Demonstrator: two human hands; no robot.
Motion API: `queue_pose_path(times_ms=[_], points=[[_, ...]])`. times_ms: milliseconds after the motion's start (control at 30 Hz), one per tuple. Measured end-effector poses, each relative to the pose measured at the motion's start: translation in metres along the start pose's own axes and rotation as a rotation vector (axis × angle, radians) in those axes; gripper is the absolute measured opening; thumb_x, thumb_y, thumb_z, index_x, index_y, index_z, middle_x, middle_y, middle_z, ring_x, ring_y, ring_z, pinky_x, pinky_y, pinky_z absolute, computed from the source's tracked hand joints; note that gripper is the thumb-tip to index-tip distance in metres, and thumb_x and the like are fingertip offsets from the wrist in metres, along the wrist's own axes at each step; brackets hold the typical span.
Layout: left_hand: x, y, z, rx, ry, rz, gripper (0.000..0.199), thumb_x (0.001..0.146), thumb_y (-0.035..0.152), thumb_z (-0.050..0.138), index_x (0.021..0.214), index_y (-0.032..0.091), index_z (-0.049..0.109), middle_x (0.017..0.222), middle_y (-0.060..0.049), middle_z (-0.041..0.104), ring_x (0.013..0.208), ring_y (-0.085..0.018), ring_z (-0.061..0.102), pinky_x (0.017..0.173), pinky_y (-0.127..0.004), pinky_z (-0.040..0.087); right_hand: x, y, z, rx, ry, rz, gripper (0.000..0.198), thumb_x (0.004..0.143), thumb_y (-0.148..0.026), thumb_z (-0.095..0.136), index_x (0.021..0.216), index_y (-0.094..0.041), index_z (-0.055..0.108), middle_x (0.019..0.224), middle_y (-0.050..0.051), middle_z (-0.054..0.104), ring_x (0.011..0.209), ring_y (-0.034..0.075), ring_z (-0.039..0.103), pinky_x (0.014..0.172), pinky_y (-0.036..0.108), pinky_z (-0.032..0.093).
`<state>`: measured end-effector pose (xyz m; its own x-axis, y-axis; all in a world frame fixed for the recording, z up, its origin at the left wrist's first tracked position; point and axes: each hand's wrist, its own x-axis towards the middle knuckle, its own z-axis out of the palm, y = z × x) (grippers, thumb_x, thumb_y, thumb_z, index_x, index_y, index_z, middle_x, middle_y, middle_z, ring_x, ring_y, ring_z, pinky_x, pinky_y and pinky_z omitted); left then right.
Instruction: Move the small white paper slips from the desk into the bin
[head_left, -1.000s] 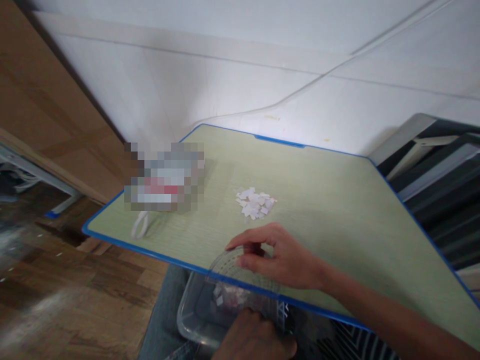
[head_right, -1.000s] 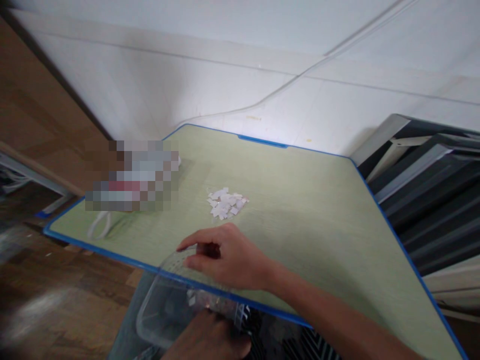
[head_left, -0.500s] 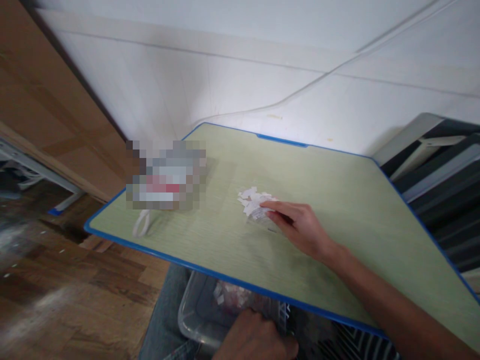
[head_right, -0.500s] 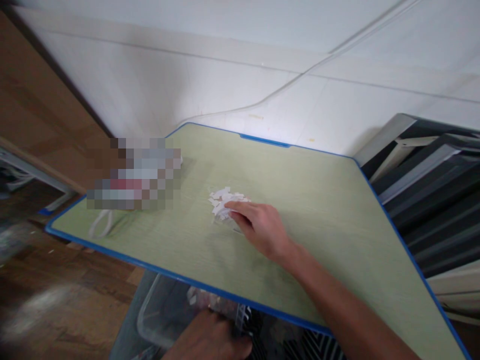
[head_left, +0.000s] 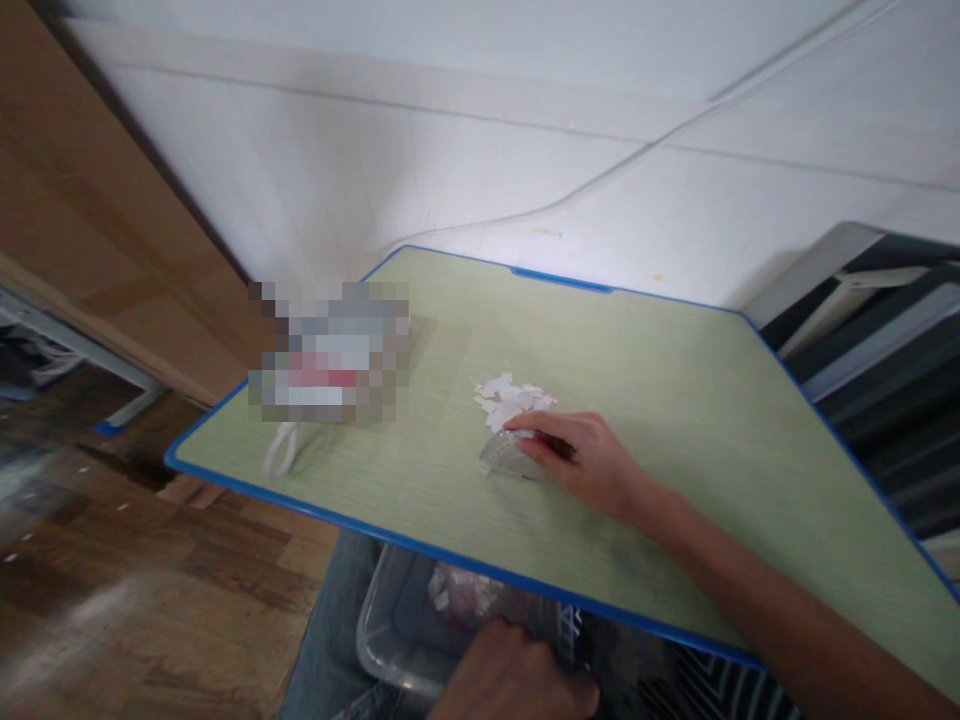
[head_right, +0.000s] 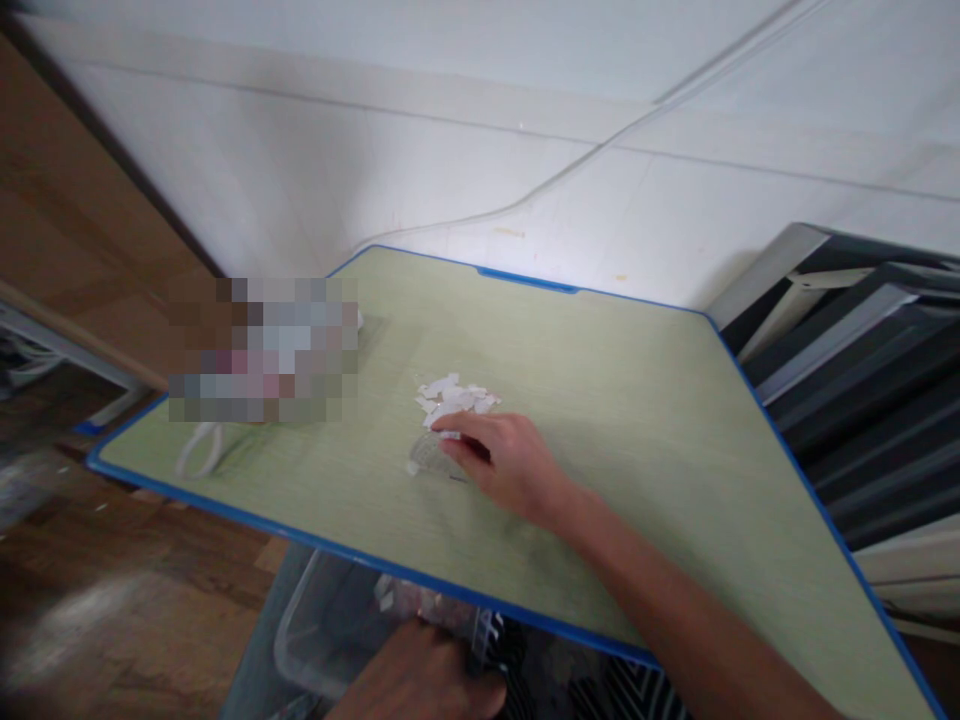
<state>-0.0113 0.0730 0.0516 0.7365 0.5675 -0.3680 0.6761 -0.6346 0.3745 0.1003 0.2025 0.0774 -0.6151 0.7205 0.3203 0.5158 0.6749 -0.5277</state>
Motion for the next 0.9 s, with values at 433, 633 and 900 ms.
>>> queue_pose_path(times_ms=[433,633,900], points=[[0.003,-0.002,0.007,-0.015,0.056,0.012,0.01,0.087,0.019,0.058,0.083,0.018,0.067,0.075,-0.005,0.069,0.066,-0.021,0.066,0.048,-0.025,0.04,-0.014,-0.025,0.004,0.161,-0.249,-0.256,0.024,0.089,-0.024,0.049,0.101,-0.014,0.067,0.085,0.004,0.073,0.07,0.011,0.066,0.064,0.02,0.044],[0.001,-0.001,0.007,-0.001,0.05,-0.015,0.011,0.088,0.022,0.056,0.083,0.02,0.066,0.075,-0.003,0.069,0.069,-0.021,0.066,0.049,-0.026,0.035,-0.009,-0.02,-0.011,0.171,-0.129,-0.19,0.023,0.089,-0.02,0.046,0.098,-0.016,0.067,0.087,0.003,0.073,0.071,0.01,0.065,0.064,0.018,0.046],[0.0,0.0,-0.002,-0.082,-0.047,-0.031,0.012,0.088,0.019,0.055,0.088,0.017,0.067,0.077,-0.007,0.069,0.072,-0.023,0.066,0.052,-0.026,0.039,-0.004,0.014,-0.037,-0.03,0.118,0.046,0.023,0.086,-0.019,0.047,0.093,-0.014,0.069,0.086,0.006,0.072,0.054,0.01,0.059,0.045,0.021,0.04]])
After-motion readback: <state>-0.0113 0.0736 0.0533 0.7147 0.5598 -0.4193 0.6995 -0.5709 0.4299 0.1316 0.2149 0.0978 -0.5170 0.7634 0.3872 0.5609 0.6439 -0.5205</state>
